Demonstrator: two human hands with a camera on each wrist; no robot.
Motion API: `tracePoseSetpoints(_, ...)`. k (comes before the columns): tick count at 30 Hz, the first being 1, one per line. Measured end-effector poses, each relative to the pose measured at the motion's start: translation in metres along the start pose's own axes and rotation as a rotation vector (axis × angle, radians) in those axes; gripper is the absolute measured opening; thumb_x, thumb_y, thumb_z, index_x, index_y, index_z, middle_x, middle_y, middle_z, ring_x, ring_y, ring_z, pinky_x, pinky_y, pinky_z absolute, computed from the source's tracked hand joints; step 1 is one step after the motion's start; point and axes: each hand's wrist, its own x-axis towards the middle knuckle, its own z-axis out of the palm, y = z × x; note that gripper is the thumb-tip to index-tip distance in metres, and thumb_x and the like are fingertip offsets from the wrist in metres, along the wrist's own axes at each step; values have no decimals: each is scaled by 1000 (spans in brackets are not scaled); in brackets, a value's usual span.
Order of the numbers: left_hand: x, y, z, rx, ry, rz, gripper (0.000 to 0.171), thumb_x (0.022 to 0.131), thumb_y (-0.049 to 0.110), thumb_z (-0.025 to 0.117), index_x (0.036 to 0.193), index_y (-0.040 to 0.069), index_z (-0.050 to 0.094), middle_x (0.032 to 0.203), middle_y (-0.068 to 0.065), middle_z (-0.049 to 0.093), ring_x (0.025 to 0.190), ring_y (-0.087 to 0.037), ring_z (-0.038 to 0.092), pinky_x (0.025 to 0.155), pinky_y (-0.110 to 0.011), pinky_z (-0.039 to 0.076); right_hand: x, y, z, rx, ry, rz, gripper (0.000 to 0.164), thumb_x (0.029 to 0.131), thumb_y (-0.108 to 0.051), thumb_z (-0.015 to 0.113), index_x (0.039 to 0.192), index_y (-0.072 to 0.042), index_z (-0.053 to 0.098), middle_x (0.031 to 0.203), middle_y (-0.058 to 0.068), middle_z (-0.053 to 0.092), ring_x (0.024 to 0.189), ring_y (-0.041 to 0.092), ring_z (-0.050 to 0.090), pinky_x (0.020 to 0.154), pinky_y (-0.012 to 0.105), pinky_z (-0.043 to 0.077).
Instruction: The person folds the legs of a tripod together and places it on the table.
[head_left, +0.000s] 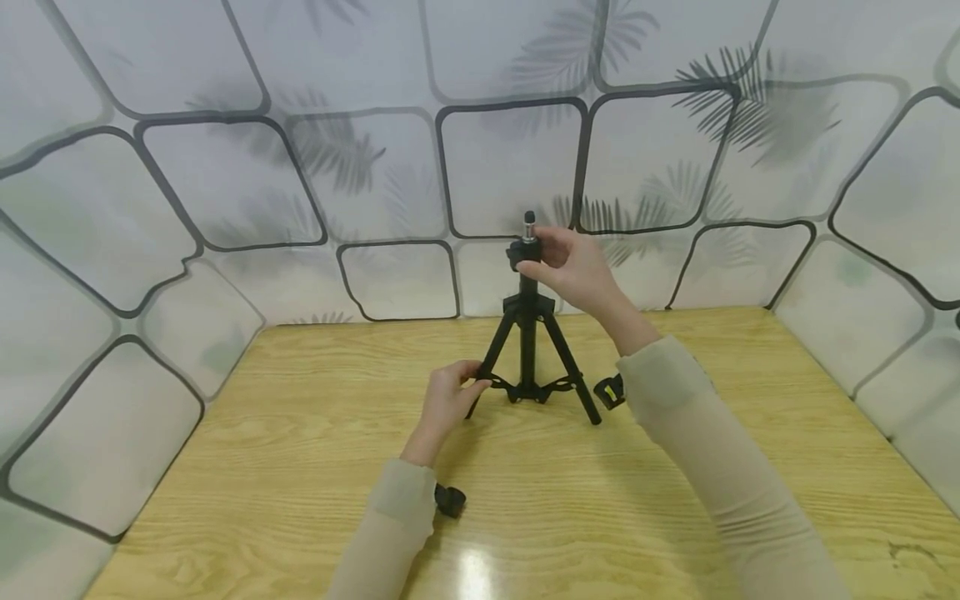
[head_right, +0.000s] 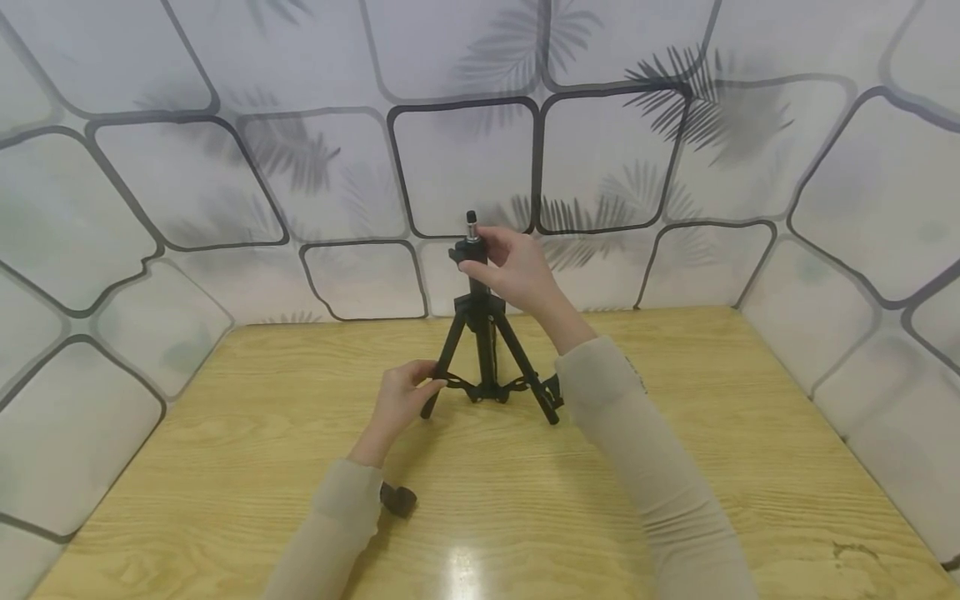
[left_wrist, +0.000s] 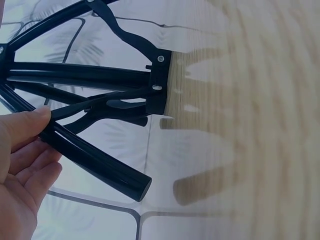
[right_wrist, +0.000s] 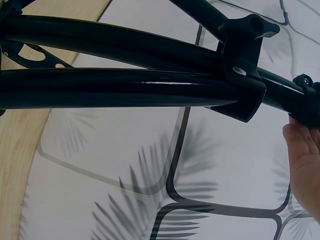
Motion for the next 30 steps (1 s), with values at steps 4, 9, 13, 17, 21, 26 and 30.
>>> tracePoseSetpoints(4,0,1,1,-19,6,-13,20,76,5,69,93,-4,65,86,-11,66,84,-21,62,78,-32,48,0,0,0,7,-1,1,62,80,-21,67,131,-1,39,122,16,50,107,24,52,86,34,43)
tracePoseSetpoints(9,1,0,2,-39,17,-27,20,75,5,69,93,-4,65,86,-11,66,84,-20,62,78,-31,48,-1,0,0,14,3,0,61,79,-20,67,131,-1,40,121,16,51,106,24,53,86,34,44)
tracePoseSetpoints(13,1,-1,3,-89,25,-71,20,75,5,69,93,-3,65,86,-11,65,82,-20,62,78,-30,48,0,0,0,13,3,-3,61,80,-20,67,131,-1,40,121,16,51,106,24,53,86,34,43)
tracePoseSetpoints(17,2,-2,4,-143,36,-113,21,75,6,70,93,-3,65,86,-11,66,80,-20,62,77,-31,49,-1,0,1,18,5,0,61,80,-20,67,131,-1,39,121,16,51,107,24,52,86,34,43)
tracePoseSetpoints(21,2,-4,6,-163,45,-138,21,75,7,70,94,-2,66,85,-10,66,78,-19,62,73,-31,50,-1,0,1,11,5,-2,61,80,-20,67,131,-1,39,121,17,50,107,25,52,87,34,43)
tracePoseSetpoints(26,2,-4,8,-196,43,-212,20,76,10,69,95,2,66,84,-6,65,76,-16,61,64,-27,50,0,0,1,-12,4,-2,62,80,-22,67,131,-1,40,122,17,49,108,26,51,88,36,42)
tracePoseSetpoints(30,4,-3,9,-197,40,-236,21,76,12,69,95,3,66,84,-5,65,75,-14,60,63,-26,50,0,0,1,-13,6,-10,61,80,-21,67,130,0,40,122,17,49,108,26,51,87,35,43)
